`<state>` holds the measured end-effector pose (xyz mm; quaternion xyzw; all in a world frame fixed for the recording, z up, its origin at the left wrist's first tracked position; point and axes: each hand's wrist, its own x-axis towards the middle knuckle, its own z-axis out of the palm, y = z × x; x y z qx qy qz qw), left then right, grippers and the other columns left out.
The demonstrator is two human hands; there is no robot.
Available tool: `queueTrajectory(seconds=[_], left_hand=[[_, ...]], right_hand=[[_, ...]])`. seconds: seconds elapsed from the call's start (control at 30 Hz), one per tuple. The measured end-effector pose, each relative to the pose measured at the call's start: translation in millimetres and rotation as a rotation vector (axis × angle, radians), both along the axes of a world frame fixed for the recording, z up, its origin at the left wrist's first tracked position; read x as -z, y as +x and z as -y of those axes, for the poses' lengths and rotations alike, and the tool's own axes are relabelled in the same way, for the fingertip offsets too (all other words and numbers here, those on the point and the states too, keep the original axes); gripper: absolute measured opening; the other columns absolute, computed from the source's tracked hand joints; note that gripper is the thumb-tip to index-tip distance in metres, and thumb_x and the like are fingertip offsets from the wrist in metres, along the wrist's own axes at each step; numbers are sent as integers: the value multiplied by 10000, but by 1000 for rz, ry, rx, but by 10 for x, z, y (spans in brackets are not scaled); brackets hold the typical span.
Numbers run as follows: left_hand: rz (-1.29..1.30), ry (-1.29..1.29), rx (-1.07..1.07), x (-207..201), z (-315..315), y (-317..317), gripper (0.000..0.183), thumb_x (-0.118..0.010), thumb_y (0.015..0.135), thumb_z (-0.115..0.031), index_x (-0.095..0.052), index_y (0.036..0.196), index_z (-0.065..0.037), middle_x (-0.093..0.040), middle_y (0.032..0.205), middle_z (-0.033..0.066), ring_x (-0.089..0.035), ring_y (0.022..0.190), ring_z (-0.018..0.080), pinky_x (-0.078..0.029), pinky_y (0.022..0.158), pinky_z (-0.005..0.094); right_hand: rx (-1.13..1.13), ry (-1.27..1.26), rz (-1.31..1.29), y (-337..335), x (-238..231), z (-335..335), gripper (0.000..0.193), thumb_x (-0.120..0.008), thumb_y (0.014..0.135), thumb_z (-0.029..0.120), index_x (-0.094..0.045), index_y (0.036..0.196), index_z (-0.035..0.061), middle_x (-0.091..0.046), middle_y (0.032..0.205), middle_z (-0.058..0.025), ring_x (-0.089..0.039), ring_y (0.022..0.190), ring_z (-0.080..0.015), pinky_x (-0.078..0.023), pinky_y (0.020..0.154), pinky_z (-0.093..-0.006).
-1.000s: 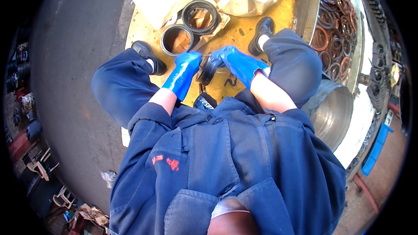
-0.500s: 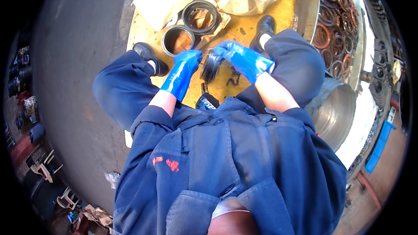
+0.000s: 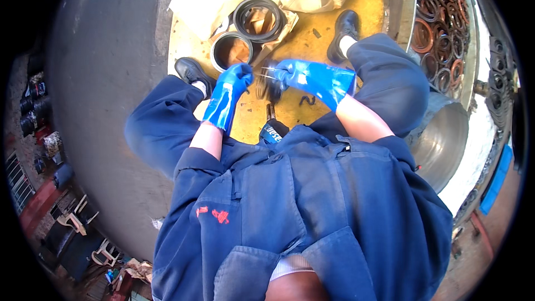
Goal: The person picks up metal gaskets, cleans them using a brush, and places them into a large paper bag on the floor.
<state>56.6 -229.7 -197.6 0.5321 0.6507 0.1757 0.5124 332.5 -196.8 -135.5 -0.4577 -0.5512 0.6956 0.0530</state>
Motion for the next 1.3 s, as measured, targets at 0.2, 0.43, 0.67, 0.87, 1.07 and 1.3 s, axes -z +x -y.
queueTrajectory(seconds=[0.2, 0.43, 0.67, 0.87, 1.07, 1.3], left_hand=[[-620, 210, 219, 151, -138, -328, 495, -821, 768, -292, -639, 1158, -45, -707, 1141, 216, -683, 1048, 411, -547, 884, 482], [-617, 187, 302, 749, -503, 38, 270, -775, 764, -231, -707, 962, -61, -736, 966, 202, -715, 930, 407, -562, 795, 505], [-693, 75, 159, 1423, -491, 167, 177, -722, 794, -250, -700, 886, -100, -726, 896, 193, -706, 873, 413, -554, 754, 526], [-617, 213, 182, 1559, -517, -19, 47, -670, 827, -156, -708, 815, -131, -717, 802, 178, -713, 786, 410, -539, 638, 514], [-544, -22, 213, 1371, -577, -182, 139, -704, 819, -218, -717, 901, -107, -722, 855, 195, -703, 824, 432, -550, 717, 517], [-662, -224, 405, 1132, -857, -451, 552, -805, 769, -450, -704, 1186, -102, -731, 1123, 209, -699, 1063, 409, -563, 916, 466]], right_hand=[[-82, 118, 371, -110, -477, -133, 335, -516, 1012, 353, -683, 1060, 66, -720, 862, -114, -692, 776, -232, -539, 721, -365], [-19, 104, 427, -116, -275, -210, 364, -521, 1022, 361, -693, 1050, 42, -731, 875, -134, -718, 827, -250, -536, 774, -377], [9, -36, 496, -234, -300, -360, 363, -545, 1015, 369, -693, 1042, 39, -726, 844, -115, -716, 807, -220, -532, 771, -345], [25, -110, 526, -283, -250, -477, 350, -542, 1013, 368, -700, 1046, 58, -724, 833, -113, -717, 795, -223, -533, 769, -352], [-2, -4, 547, -324, -339, -483, 339, -545, 1013, 373, -706, 1038, 75, -733, 859, -131, -732, 832, -270, -543, 771, -389], [-1, 149, 591, -261, -168, -284, 335, -560, 1003, 371, -702, 1056, 73, -715, 936, -211, -710, 880, -379, -549, 791, -451]])
